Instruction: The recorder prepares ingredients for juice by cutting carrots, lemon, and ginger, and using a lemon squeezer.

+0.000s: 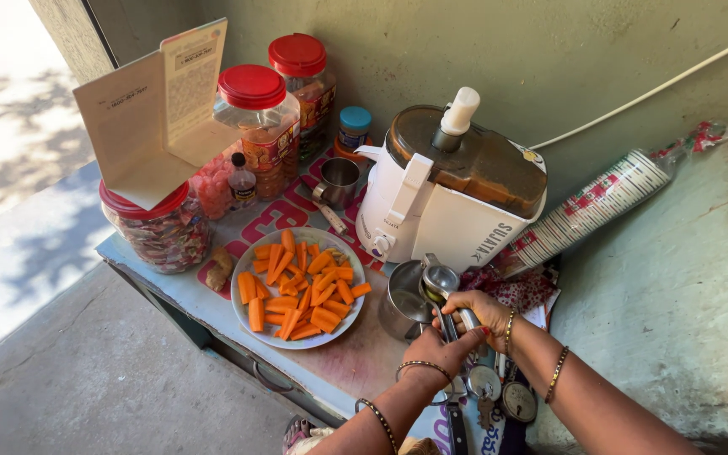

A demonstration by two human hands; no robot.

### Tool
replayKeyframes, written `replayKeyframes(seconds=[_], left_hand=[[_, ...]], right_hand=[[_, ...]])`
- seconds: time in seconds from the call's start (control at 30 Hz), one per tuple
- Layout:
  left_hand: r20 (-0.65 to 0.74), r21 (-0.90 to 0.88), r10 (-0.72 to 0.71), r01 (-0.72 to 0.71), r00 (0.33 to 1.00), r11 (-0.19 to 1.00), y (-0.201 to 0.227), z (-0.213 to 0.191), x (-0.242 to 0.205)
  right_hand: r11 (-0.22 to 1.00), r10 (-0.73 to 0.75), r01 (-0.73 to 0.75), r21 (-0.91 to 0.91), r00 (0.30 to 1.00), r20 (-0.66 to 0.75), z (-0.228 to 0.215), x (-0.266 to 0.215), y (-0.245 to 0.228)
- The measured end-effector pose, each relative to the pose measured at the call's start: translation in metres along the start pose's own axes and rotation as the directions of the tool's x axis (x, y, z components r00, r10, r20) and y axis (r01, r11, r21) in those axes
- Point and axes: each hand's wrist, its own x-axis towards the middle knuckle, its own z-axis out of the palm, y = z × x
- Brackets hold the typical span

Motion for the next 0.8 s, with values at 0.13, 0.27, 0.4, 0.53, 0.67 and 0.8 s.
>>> replayKeyframes(seconds=[0.13, 0.27, 0.4, 0.53, 0.67, 0.8], left_hand=[[-0.005, -0.009, 0.035, -0.035, 0.999, 0.999, 0.004, -0.004, -0.003], [0.004, 0.004, 0.047, -0.047, 0.999, 0.999, 0.004, -0.005, -0.004], [-0.01, -0.056, 0.026, -0.027, 1.0, 0.998, 0.0, 0.0, 0.001], [-0.011, -0.169, 0.027, -0.029, 1.0, 0.985, -0.009, 0.007, 0.008], [-0.013, -0.234, 0.008, -0.011, 1.0, 0.972, -0.005, 0.004, 0.001], [0.049, -0.375, 0.068, -0.044, 0.997, 0.926, -0.009, 0.008, 0.004]], right_hand=[[1.0, -0.018, 0.018, -0.018, 1.0, -0.019, 0.003, 0.002, 0.0], [0.997, -0.049, 0.045, -0.054, 0.997, -0.057, 0.004, 0.001, -0.002], [0.995, -0.071, 0.066, -0.077, 0.995, -0.071, 0.008, -0.001, -0.003], [0.999, -0.053, 0.053, 0.009, 0.999, -0.007, 0.004, 0.001, 0.0], [0.968, 0.009, -0.042, 0.249, 0.991, 0.136, 0.009, -0.01, -0.004], [0.959, 0.004, -0.045, 0.281, 0.989, 0.145, 0.001, 0.0, 0.001]])
